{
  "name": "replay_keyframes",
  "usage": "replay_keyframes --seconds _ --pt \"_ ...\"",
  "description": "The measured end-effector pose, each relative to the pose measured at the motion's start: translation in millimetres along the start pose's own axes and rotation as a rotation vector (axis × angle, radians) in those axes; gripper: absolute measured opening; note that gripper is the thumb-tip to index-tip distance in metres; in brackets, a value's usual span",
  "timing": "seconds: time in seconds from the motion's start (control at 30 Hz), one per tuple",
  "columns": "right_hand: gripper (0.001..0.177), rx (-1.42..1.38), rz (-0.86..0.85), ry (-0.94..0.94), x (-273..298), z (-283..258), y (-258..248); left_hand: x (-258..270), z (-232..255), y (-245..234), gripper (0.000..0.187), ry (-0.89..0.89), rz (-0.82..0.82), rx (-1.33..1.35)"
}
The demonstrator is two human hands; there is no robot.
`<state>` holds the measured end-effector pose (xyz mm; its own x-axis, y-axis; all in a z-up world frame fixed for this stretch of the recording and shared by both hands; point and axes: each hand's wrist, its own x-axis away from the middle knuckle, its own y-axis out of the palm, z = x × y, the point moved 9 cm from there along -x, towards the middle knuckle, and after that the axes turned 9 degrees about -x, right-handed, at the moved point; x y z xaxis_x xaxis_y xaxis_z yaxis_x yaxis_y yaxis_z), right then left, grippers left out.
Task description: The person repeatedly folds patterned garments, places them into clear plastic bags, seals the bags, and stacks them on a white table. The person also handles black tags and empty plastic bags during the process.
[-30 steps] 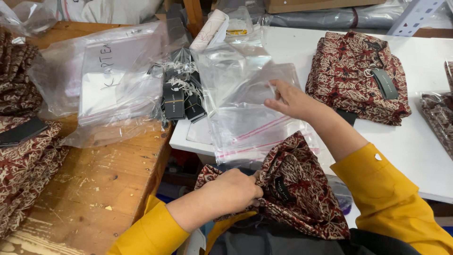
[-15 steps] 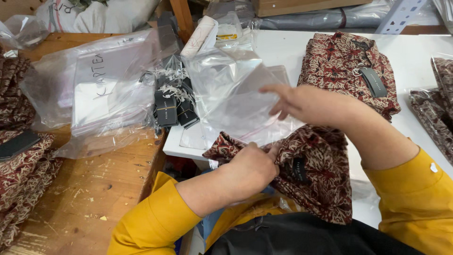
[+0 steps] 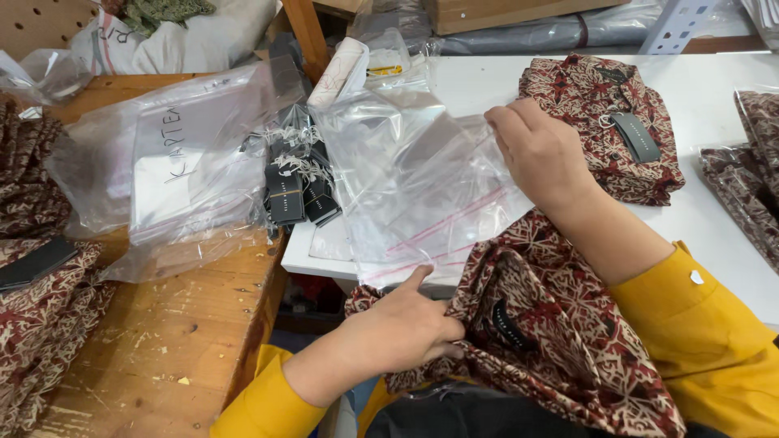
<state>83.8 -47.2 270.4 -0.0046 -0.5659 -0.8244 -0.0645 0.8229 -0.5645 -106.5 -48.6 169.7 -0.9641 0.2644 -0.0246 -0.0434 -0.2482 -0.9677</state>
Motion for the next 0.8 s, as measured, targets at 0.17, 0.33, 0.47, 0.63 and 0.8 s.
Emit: replay_keyframes --seconds 0.17,0.33,0.47,0.63,0.8 --pt "0.019 -0.055 -0.116 -0.117 12 -25 -9 34 -28 -17 0.033 -0.106 0.117 0.172" --pt "0.031 -0.125 -0.245 -0.159 24 -32 16 40 -53 -3 0.032 -0.266 0.092 0.081" --pt "0.038 0.001 -0.349 -0.187 29 -22 31 50 -58 -6 0.036 -0.228 0.163 0.195" --pt "0.033 -0.170 -0.428 -0.168 34 -30 42 67 -76 21 0.041 -0.333 0.042 0.324" --pt "0.026 -0.532 -0.470 0.082 24 -27 58 57 -89 36 0.043 -0.288 0.001 0.352"
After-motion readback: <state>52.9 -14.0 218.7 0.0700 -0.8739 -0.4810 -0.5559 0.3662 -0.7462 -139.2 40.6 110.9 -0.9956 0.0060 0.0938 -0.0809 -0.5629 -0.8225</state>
